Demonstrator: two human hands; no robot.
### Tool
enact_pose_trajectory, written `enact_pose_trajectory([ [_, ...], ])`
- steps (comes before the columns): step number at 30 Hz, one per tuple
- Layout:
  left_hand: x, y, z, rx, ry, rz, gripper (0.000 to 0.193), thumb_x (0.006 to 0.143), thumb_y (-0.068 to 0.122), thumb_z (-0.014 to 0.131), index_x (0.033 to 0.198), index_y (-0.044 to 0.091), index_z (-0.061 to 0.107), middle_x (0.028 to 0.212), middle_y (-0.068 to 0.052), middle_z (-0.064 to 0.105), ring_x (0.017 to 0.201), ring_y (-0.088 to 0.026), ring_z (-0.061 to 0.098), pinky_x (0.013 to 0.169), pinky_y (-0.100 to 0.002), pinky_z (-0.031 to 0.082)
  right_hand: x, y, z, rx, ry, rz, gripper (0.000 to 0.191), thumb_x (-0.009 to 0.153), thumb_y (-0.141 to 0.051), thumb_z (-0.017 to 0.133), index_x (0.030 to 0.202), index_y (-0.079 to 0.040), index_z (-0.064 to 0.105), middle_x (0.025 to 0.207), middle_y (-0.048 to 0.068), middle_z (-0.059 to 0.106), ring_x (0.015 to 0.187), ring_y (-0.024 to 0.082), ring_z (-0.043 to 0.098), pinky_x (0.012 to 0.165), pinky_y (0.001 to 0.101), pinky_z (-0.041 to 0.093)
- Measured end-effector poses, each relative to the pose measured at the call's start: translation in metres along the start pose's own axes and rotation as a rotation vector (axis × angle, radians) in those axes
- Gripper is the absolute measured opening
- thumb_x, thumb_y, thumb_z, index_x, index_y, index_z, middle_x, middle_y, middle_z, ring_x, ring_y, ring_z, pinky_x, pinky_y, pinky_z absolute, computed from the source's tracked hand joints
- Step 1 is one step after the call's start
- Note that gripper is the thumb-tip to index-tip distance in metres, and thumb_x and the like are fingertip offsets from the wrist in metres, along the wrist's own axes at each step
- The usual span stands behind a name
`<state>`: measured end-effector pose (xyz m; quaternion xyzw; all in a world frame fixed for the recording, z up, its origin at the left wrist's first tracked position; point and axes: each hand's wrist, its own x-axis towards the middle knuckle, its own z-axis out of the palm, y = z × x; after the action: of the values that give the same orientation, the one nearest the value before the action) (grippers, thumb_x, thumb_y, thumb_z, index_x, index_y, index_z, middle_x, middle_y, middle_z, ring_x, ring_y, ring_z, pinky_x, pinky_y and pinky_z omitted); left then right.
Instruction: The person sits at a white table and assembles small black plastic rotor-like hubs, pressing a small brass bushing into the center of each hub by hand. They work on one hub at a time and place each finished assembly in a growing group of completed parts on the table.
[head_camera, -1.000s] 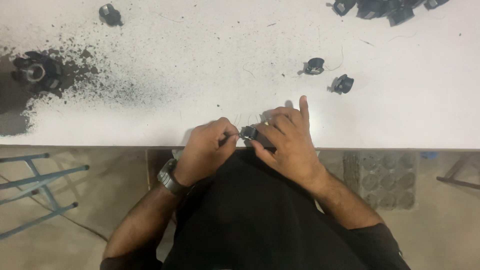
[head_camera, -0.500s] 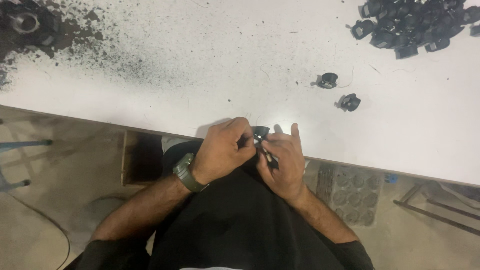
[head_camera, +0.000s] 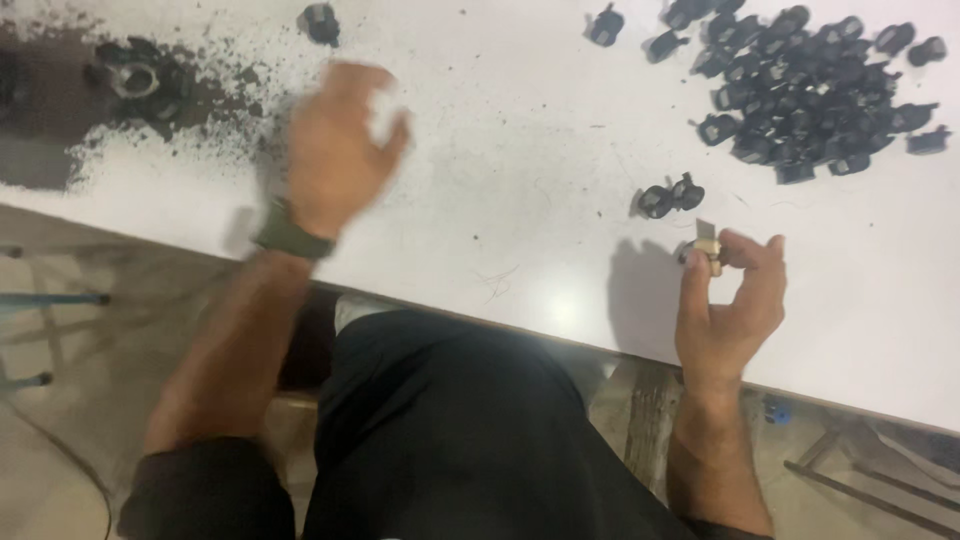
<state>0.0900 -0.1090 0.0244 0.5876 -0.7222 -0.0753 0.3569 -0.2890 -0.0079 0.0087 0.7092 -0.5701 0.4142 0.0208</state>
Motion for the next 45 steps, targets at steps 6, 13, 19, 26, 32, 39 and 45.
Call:
enact_pose_trajectory([
  [6,0.086,-0.05,-0.023,0.486,-0.043,-0.197,0.067,0.094,0.06,0.077,0.117,-0.002,0.068,0.091,-0.028,0.073,0.081,-0.048,0.07,0.071,-0.058,0.056,-0.034,-0.012,0.029,0.152,-0.163,-0.07,0.015,0.097,-0.009,0.068,0.112,-0.007,0.064,0.107,0.012,0.07,0.108,0.027,0.071,0.117,0.0562,0.045],
  [13,0.045,0.017,-0.001,0.131,-0.512,-0.339,0.037,0.1,0.037,0.067,0.128,0.015,0.075,0.11,-0.013,0.077,0.095,-0.029,0.072,0.083,-0.045,0.056,-0.045,-0.027,0.023,0.323,-0.201,0.063,0.02,0.099,-0.009,0.067,0.119,-0.01,0.066,0.111,0.007,0.071,0.114,0.022,0.068,0.124,0.0525,0.043],
  [19,-0.05,0.097,0.03,0.052,-0.859,-0.074,0.03,0.09,0.032,0.071,0.116,0.019,0.078,0.091,-0.001,0.066,0.086,-0.019,0.063,0.075,-0.036,0.055,-0.05,-0.051,0.036,0.194,-0.415,-0.129,0.045,0.084,-0.027,0.081,0.122,-0.007,0.066,0.119,0.013,0.059,0.128,0.03,0.054,0.123,0.0692,0.021],
  [26,-0.07,0.131,0.037,-0.001,-0.888,-0.14,0.038,0.085,0.026,0.072,0.118,0.01,0.061,0.097,-0.007,0.07,0.092,-0.024,0.071,0.081,-0.039,0.058,-0.051,-0.061,0.033,0.118,-0.432,-0.078,0.043,0.086,-0.028,0.084,0.118,-0.004,0.068,0.122,0.013,0.056,0.127,0.03,0.052,0.125,0.0704,0.023],
  [32,-0.098,0.102,0.048,-0.088,-0.51,0.582,0.042,0.08,0.018,0.07,0.12,0.005,0.064,0.119,-0.012,0.068,0.105,-0.028,0.064,0.083,-0.042,0.053,-0.054,-0.051,0.035,0.158,-0.283,-0.089,0.036,0.078,-0.022,0.089,0.101,-0.005,0.067,0.111,0.012,0.06,0.116,0.03,0.055,0.12,0.0686,0.027],
  [39,-0.122,0.084,0.05,-0.019,-0.247,0.61,0.025,0.094,0.015,0.071,0.117,0.004,0.07,0.137,-0.01,0.064,0.127,-0.027,0.061,0.1,-0.041,0.051,-0.058,-0.06,0.045,0.071,-0.251,-0.065,0.035,0.075,-0.019,0.09,0.1,-0.007,0.068,0.107,0.008,0.059,0.114,0.029,0.057,0.122,0.0702,0.022],
  [45,-0.133,0.087,0.055,-0.109,-0.136,0.459,0.024,0.09,0.016,0.079,0.111,0.01,0.072,0.136,-0.008,0.062,0.127,-0.027,0.059,0.104,-0.046,0.049,-0.068,-0.061,0.038,0.135,-0.143,-0.113,0.034,0.082,-0.012,0.085,0.113,-0.01,0.071,0.099,0.007,0.056,0.114,0.03,0.058,0.126,0.0634,0.019],
])
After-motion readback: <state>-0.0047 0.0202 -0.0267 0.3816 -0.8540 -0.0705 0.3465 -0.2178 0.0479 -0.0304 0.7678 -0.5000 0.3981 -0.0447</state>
